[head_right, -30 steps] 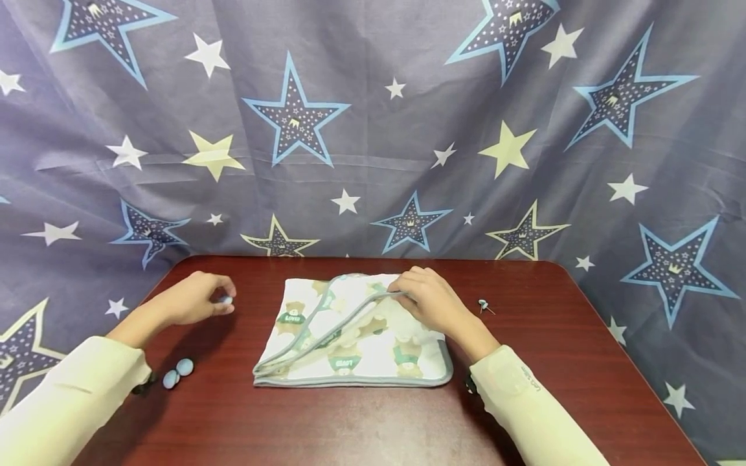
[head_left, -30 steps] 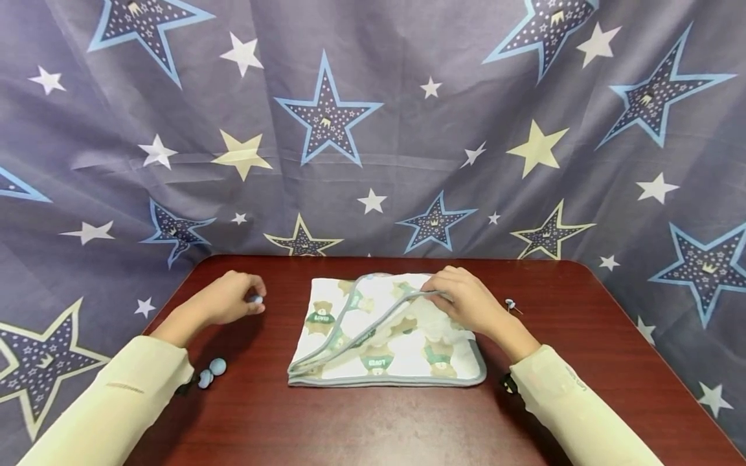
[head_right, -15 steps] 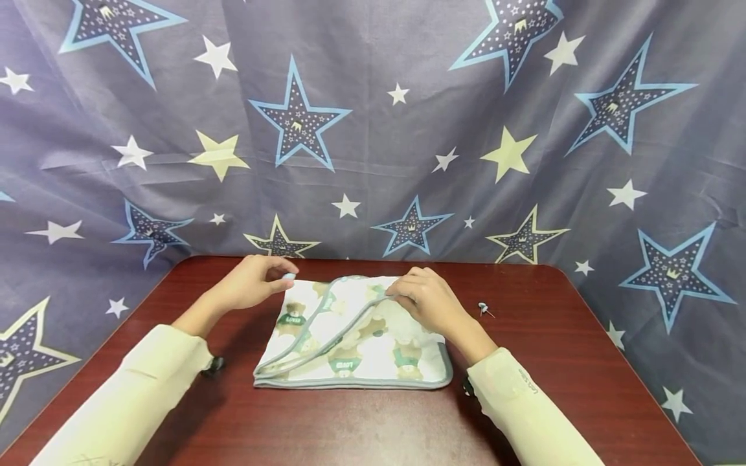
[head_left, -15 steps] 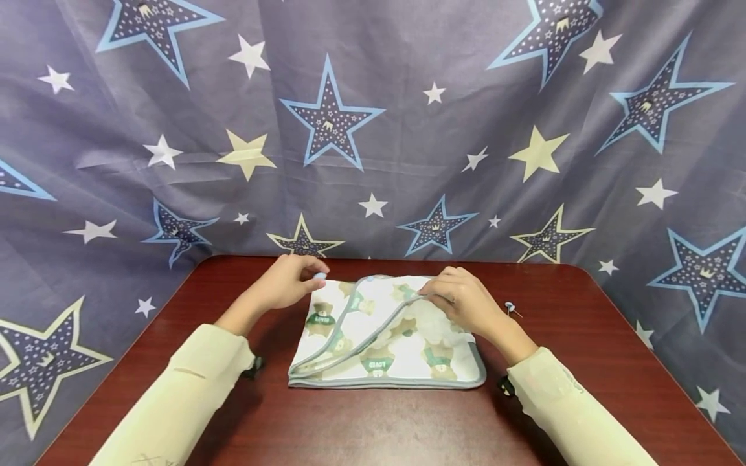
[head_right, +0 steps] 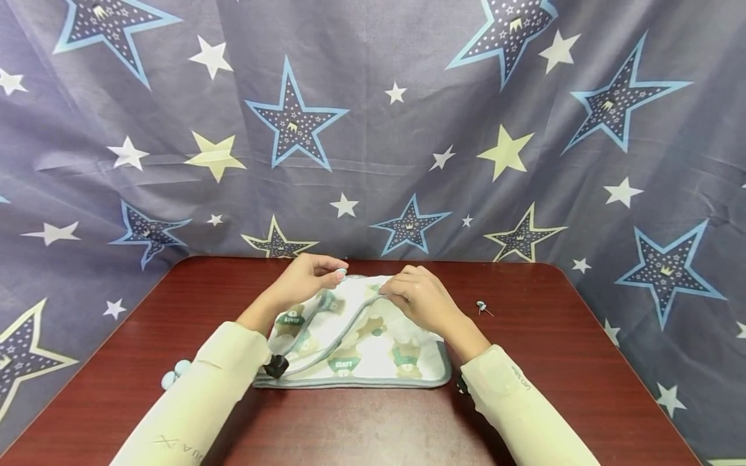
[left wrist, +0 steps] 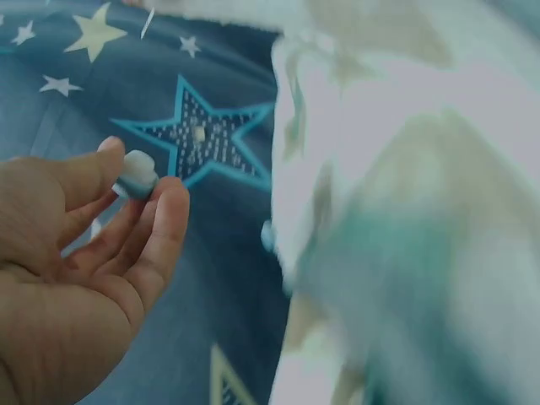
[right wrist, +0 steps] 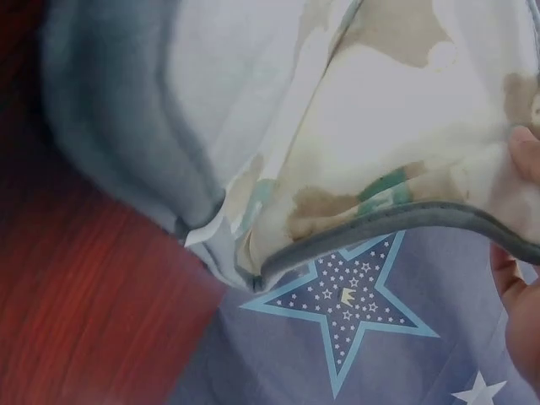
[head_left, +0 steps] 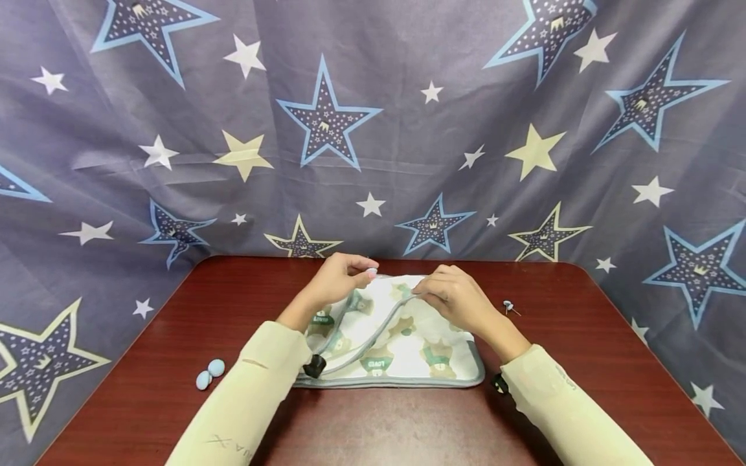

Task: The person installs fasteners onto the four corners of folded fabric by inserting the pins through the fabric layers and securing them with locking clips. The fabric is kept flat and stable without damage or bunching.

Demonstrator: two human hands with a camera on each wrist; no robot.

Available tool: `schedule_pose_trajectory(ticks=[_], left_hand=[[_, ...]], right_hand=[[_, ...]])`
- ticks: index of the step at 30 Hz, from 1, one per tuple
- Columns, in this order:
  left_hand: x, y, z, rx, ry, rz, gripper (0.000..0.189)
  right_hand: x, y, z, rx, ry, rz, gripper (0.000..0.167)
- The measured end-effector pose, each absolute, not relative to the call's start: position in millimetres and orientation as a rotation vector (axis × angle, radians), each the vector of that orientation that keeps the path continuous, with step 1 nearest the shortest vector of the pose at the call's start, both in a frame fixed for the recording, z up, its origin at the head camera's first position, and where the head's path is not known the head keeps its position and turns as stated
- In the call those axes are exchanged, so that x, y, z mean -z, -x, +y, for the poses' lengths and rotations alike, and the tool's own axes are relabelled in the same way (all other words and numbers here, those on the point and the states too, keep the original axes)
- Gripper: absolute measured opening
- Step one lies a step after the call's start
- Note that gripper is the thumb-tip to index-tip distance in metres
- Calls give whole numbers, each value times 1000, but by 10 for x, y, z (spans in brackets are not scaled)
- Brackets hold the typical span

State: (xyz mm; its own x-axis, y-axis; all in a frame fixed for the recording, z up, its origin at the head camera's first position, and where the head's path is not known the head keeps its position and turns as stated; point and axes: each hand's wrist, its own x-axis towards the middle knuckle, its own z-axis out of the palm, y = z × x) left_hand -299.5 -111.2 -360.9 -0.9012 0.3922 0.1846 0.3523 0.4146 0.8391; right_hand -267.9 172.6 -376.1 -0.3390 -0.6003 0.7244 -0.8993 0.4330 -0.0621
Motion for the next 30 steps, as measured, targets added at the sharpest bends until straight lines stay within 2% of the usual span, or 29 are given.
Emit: schedule_pose_trajectory(ticks=[10,25,30], left_hand=[[3785,2998,-673,-2005,-408,2185,28],[3904,2952,-463,-2097,-425,1995,34],[3912,2946,-466,-2101,-426,1995,30]], right_hand=[[3761,2661,1687,-621,-1255,-2094,17],[3813,2695,1712,-597,-1261,-2078,20],[3825,2692,1714,-610,-1270,-2074,21]])
